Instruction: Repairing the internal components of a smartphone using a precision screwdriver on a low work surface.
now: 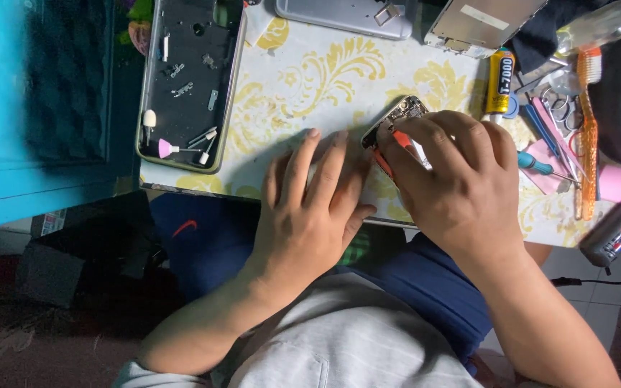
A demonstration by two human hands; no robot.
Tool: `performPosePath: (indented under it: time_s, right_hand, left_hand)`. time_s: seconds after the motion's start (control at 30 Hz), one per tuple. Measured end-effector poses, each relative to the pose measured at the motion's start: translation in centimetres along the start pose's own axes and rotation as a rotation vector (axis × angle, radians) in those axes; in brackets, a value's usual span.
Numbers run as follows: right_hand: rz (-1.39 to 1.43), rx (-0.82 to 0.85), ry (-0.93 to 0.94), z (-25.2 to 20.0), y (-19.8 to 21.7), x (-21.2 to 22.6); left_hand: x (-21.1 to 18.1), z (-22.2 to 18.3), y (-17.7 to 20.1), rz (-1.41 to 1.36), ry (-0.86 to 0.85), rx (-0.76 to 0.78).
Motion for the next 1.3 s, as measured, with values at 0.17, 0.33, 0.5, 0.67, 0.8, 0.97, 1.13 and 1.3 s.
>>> performPosePath:
  time_s: [0.17, 0.33, 0.5, 0.67, 0.8, 0.97, 1.13, 1.3]
  right_hand:
    - [0.018, 0.001, -0.024, -0.3, -0.2, -0.2]
    - [0.050, -0.013, -0.008, -0.3, 0.0, -0.1]
    - [0.040, -0.013, 0.018, -0.1, 0.1, 0.1]
    - [0.075, -0.013, 0.031, 0.2, 0.3, 0.2]
    - [0.049, 0.027, 0.048, 0.1, -0.2, 0.0]
    - [0.089, 0.008, 0.105, -0.1, -0.2, 0.4]
    - [0.076, 0.013, 0.096, -0.3, -0.2, 0.6]
    - [0.123, -0.015, 0.106, -0.3, 0.0, 0.5]
  left_hand:
    - [0.4, 0.3, 0.4, -0.040, 0.032, -0.015]
    - [0.2, 0.5, 0.4, -0.052, 0.033, -0.004]
    - [0.3, 0.3, 0.2, -0.027, 0.033, 0.005]
    - [0.2, 0.2, 0.1, -0.007, 0.017, 0.026]
    - [0.3, 0.1, 0.2, -0.018, 0.006, 0.029]
    - [0.3, 0.2, 0.4, -0.043, 0.019, 0.020]
    - [0.6, 1.0, 0.9, 0.018, 0.035, 0.048]
    - [0.5, 1.4, 1.5, 0.114, 0.032, 0.044]
Point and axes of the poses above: each hand's wrist, its own z-axis towards the middle knuckle, its own y-axis out of the back of the hand, x = y × z, the point moved 9 cm from there along z, towards the middle knuckle, and after that the axes turned 13 degrees about x, right-handed, at the moved point
